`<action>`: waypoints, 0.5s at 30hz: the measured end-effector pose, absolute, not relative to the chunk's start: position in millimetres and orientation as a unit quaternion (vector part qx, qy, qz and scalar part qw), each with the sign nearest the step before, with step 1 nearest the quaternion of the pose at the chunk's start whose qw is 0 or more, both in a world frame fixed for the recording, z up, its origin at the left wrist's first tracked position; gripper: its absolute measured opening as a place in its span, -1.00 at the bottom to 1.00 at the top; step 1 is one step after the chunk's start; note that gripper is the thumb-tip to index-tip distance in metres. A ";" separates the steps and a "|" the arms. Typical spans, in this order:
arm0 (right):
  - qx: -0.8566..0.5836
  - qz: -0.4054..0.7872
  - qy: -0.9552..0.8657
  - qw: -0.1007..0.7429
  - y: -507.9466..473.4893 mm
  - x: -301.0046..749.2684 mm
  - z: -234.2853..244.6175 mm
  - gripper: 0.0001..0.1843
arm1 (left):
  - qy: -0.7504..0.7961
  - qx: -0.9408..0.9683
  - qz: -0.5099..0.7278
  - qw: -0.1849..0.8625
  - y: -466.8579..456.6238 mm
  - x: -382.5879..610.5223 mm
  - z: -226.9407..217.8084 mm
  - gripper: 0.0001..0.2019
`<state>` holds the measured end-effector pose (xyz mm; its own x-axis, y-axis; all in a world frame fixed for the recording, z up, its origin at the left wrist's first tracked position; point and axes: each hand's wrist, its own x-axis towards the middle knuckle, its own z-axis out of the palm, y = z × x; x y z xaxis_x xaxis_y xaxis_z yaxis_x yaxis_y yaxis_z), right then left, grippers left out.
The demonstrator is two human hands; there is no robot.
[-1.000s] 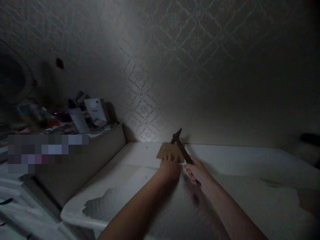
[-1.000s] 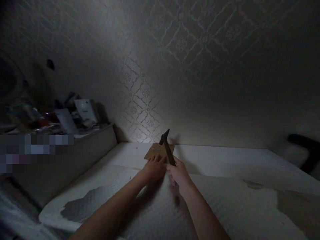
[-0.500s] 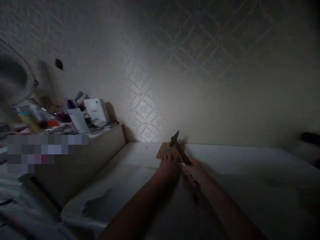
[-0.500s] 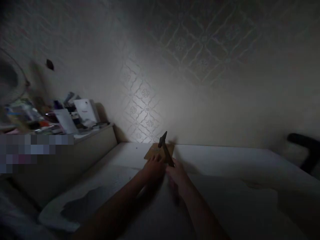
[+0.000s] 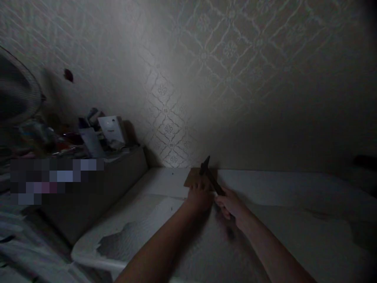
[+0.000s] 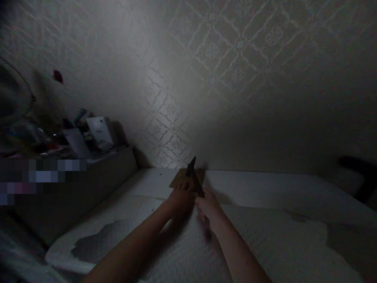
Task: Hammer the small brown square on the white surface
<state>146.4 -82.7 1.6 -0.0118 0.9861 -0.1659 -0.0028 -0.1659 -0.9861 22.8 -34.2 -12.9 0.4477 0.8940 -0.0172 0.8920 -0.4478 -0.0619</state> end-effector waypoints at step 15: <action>-0.337 0.703 -0.151 0.607 -75.8 161.1 8.4 -0.71 | -0.653 -0.745 -0.130 0.034 -9.8 1.5 11.1 -0.64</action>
